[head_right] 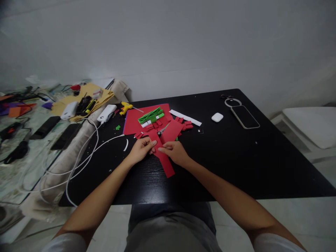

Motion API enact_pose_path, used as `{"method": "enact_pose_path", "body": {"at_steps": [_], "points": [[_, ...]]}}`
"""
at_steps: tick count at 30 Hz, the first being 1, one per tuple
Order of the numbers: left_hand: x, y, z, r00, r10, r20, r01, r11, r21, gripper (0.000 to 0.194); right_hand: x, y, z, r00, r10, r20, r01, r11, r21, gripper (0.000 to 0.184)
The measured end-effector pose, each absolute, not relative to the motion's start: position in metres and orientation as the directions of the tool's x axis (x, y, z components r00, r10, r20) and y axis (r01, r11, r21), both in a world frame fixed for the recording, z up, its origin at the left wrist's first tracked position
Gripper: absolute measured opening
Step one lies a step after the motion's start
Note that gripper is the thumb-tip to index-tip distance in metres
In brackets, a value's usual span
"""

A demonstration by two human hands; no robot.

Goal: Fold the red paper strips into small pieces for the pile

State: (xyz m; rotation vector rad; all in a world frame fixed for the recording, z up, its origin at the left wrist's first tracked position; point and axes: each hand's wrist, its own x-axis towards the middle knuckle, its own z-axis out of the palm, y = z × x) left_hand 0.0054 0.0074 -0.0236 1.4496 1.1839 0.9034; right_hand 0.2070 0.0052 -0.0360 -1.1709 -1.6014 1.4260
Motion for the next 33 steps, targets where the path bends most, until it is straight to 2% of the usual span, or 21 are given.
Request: {"method": "enact_pose_path", "body": {"at_steps": [4,7,10,12,16,21,27,33], "points": [[0.006,0.008,-0.024,0.241,0.969,-0.050,0.189,0.003,0.982,0.052,0.207,0.004,-0.035,-0.347,0.936,-0.066,0.178,-0.003,-0.984,0.035],[0.006,0.008,-0.024,0.241,0.970,-0.044,0.168,0.003,0.986,0.051,0.206,0.003,-0.033,-0.361,0.926,-0.112,0.123,-0.072,-0.990,0.036],[0.006,0.008,-0.021,0.234,0.972,-0.030,0.140,-0.003,0.990,0.051,0.206,0.003,-0.029,-0.451,0.863,-0.229,-0.036,-0.274,-0.961,0.041],[0.006,0.008,-0.019,0.231,0.973,-0.019,0.112,-0.007,0.994,0.050,0.206,0.003,-0.026,-0.557,0.782,-0.279,-0.163,-0.433,-0.887,0.044],[0.006,0.007,-0.014,0.235,0.972,-0.001,0.057,-0.013,0.998,0.050,0.208,0.005,-0.022,-0.685,0.678,-0.267,-0.280,-0.583,-0.763,0.038],[0.008,0.007,-0.015,0.237,0.972,-0.007,0.015,0.003,1.000,0.049,0.209,0.007,-0.025,-0.675,0.687,-0.269,-0.296,-0.587,-0.754,0.029],[0.013,0.006,-0.020,0.168,0.986,0.021,-0.044,-0.014,0.999,0.047,0.208,0.008,-0.033,-0.579,0.769,-0.271,-0.274,-0.497,-0.824,0.034],[0.011,0.004,-0.023,0.131,0.988,0.088,0.126,-0.104,0.987,0.039,0.208,0.005,-0.031,-0.559,0.782,-0.276,-0.258,-0.480,-0.839,0.038]]}}
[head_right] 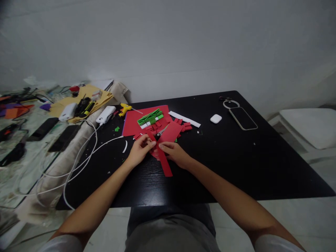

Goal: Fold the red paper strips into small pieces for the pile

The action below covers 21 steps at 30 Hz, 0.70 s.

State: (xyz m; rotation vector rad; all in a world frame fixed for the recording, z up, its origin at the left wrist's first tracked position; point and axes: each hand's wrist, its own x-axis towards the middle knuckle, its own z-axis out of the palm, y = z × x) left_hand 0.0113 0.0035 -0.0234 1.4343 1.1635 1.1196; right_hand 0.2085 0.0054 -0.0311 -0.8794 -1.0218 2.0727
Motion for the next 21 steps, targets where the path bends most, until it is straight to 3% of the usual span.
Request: {"method": "enact_pose_path", "body": {"at_steps": [9,14,18,21], "points": [[0.0115,-0.0017,-0.0216,0.126,0.980,0.156,0.266,-0.185,0.946,0.034,0.2078,0.0057,-0.0303,-0.562,0.782,-0.270,-0.269,-0.481,-0.834,0.043],[0.0129,-0.0032,-0.0203,0.072,0.982,0.173,0.234,-0.185,0.954,0.037,0.2072,0.0066,-0.0316,-0.536,0.796,-0.282,-0.277,-0.481,-0.832,0.042],[0.0136,-0.0027,-0.0221,0.008,0.977,0.211,0.160,-0.210,0.965,0.053,0.2067,0.0053,-0.0279,-0.501,0.813,-0.296,-0.265,-0.470,-0.842,0.039],[0.0136,-0.0015,-0.0219,-0.019,0.969,0.248,0.123,-0.244,0.962,0.050,0.2063,0.0042,-0.0239,-0.484,0.822,-0.301,-0.236,-0.454,-0.859,0.037]]}}
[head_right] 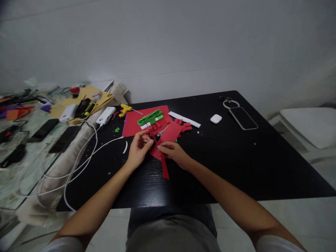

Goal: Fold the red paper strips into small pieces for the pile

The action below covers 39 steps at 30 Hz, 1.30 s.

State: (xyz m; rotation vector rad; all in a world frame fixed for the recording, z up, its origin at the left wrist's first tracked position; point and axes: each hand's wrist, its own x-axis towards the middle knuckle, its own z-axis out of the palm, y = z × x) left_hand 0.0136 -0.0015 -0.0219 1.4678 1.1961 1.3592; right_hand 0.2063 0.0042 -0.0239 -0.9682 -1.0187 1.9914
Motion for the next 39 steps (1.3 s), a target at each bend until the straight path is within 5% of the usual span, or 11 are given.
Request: {"method": "enact_pose_path", "body": {"at_steps": [23,39], "points": [[0.009,0.001,-0.024,-0.069,0.944,0.324,0.262,-0.296,0.919,0.038,0.207,0.002,-0.023,-0.541,0.793,-0.280,-0.185,-0.437,-0.880,0.038],[0.013,0.001,-0.017,-0.119,0.969,0.214,0.066,-0.208,0.976,0.037,0.205,0.004,-0.034,-0.416,0.882,-0.223,-0.179,-0.320,-0.930,0.046]]}}
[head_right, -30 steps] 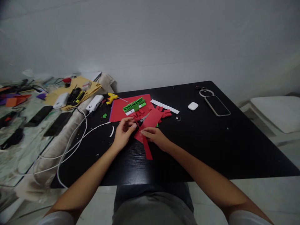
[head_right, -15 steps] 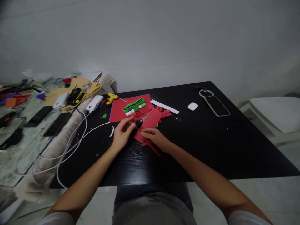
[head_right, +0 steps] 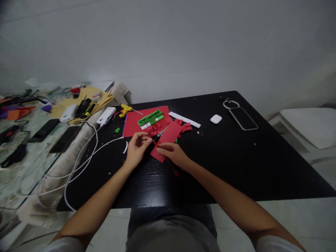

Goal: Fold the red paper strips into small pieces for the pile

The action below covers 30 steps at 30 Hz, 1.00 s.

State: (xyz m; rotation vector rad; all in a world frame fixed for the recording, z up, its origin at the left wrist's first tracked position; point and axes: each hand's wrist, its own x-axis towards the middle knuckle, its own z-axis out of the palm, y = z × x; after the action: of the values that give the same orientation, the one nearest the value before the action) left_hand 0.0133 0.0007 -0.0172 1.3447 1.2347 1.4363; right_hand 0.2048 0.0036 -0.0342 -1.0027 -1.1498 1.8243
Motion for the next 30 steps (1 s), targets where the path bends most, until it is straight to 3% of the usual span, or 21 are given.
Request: {"method": "enact_pose_path", "body": {"at_steps": [13,30], "points": [[0.0123,0.0012,-0.0162,-0.138,0.953,0.269,0.099,-0.257,0.961,0.031,0.2074,0.0021,-0.0244,-0.386,0.907,-0.170,-0.066,-0.211,-0.975,0.041],[0.0122,0.0007,-0.0183,-0.142,0.963,0.230,0.082,-0.220,0.972,0.035,0.2057,0.0041,-0.0308,-0.348,0.928,-0.134,-0.119,-0.186,-0.975,0.043]]}}
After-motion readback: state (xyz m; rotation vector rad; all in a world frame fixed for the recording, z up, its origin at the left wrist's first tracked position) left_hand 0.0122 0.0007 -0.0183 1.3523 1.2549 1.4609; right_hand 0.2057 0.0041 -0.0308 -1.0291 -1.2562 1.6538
